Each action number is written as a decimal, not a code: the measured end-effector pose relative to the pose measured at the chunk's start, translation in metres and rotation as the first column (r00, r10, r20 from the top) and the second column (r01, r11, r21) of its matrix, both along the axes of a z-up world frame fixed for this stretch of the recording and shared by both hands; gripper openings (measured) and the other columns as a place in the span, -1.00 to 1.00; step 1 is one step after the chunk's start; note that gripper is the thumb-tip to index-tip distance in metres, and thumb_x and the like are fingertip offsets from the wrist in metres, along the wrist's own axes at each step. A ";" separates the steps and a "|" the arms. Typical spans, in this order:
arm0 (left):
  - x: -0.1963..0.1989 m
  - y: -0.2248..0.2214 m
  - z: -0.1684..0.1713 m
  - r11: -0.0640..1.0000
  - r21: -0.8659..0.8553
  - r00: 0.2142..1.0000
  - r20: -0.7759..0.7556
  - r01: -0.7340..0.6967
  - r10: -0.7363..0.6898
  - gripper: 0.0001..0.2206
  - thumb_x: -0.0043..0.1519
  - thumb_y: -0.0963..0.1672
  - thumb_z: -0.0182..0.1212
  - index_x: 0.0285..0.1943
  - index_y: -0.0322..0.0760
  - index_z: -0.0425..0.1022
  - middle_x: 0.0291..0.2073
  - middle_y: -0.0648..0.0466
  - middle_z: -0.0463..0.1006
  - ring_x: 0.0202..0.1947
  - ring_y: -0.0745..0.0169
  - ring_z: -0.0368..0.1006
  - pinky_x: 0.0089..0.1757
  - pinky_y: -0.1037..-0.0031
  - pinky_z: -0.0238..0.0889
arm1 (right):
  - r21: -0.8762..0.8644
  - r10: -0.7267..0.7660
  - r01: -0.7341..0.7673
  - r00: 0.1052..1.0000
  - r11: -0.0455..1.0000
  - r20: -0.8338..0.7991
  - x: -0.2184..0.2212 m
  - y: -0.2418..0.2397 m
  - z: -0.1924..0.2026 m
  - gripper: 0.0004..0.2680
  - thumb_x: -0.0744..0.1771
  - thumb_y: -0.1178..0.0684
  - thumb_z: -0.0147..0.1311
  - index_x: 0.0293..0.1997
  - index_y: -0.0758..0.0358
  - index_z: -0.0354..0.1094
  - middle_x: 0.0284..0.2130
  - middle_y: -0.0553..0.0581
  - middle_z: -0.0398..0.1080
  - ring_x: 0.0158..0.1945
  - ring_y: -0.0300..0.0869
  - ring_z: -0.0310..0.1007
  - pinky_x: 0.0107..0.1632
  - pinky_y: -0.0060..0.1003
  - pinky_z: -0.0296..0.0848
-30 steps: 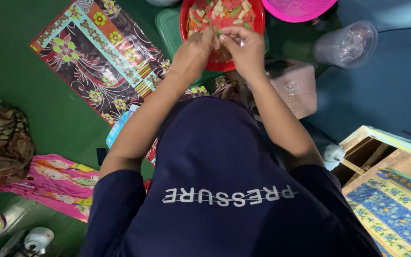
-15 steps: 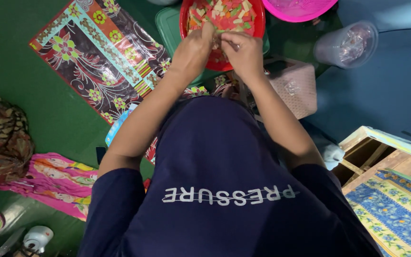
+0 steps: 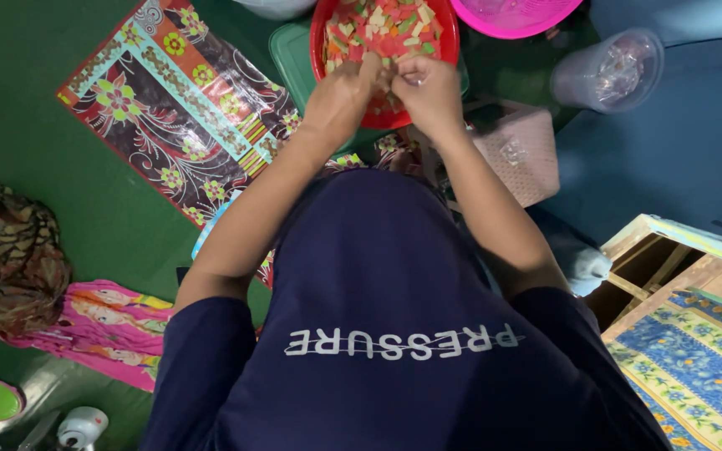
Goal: Packaging small colorful candies into plastic bags and placing them in buckets.
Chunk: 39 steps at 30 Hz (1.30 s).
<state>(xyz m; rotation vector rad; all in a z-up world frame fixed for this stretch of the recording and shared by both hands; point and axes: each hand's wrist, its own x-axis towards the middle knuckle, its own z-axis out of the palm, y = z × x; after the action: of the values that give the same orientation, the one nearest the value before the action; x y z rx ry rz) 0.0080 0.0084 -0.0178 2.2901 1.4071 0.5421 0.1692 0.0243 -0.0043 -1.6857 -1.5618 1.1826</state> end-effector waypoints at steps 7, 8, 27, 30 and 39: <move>0.000 0.001 0.022 0.980 0.194 0.999 0.001 -0.051 0.052 -0.85 0.24 -0.12 0.04 -0.15 -0.26 0.20 -0.47 -0.07 0.35 -0.43 -0.10 0.29 -0.64 0.22 0.24 | 0.294 0.227 -0.332 0.914 0.896 0.337 0.001 0.000 0.014 -0.95 0.16 0.25 0.03 -0.54 0.22 0.28 -0.64 0.05 0.33 -0.52 -0.14 0.26 -0.42 -0.26 0.28; -0.003 0.002 0.028 0.983 0.182 1.000 0.001 0.002 -0.002 -0.81 0.19 -0.17 0.04 -0.05 -0.28 0.21 -0.32 -0.18 0.29 -0.35 -0.20 0.25 -0.46 0.16 0.22 | 0.287 0.247 -0.352 0.906 0.891 0.345 0.003 0.000 0.012 -0.97 0.16 0.22 0.04 -0.52 0.21 0.30 -0.63 0.04 0.34 -0.51 -0.14 0.28 -0.40 -0.27 0.29; 0.011 -0.005 0.014 0.957 -0.264 0.885 0.465 0.120 0.017 -0.96 0.03 -0.20 0.28 -0.38 -0.23 0.54 -0.50 -0.04 0.53 -0.40 -0.09 0.47 -0.32 0.34 0.35 | 0.143 0.002 0.010 0.996 0.990 -0.085 0.038 -0.043 -0.018 -0.89 0.16 -0.01 0.28 -0.36 0.02 0.50 -0.53 0.00 0.44 -0.38 -0.23 0.43 -0.28 -0.37 0.38; 0.018 -0.008 0.032 0.955 -0.235 0.901 0.429 0.183 -0.067 -0.96 0.01 -0.20 0.28 -0.40 -0.26 0.54 -0.51 -0.09 0.51 -0.43 -0.16 0.45 -0.34 0.25 0.33 | 0.153 0.009 0.001 0.998 0.988 -0.063 0.042 -0.050 -0.017 -0.89 0.18 0.00 0.25 -0.34 0.06 0.50 -0.48 0.07 0.45 -0.34 -0.10 0.45 -0.25 -0.25 0.38; 0.038 0.018 0.031 0.978 -0.168 0.950 0.306 0.124 -0.068 -0.92 -0.03 -0.25 0.21 -0.44 -0.24 0.56 -0.56 -0.15 0.50 -0.41 -0.22 0.45 -0.31 0.16 0.31 | 0.082 -0.238 0.252 0.959 0.964 -0.154 0.059 -0.061 -0.008 -0.69 0.12 0.00 0.32 -0.13 0.03 0.37 -0.38 -0.06 0.48 -0.31 -0.26 0.43 -0.17 -0.38 0.38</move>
<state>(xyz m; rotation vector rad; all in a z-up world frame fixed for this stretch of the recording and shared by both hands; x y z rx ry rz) 0.0458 0.0263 0.0131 2.0175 1.1426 0.6660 0.2282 -0.0364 -0.0125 -1.6354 -1.2628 1.0536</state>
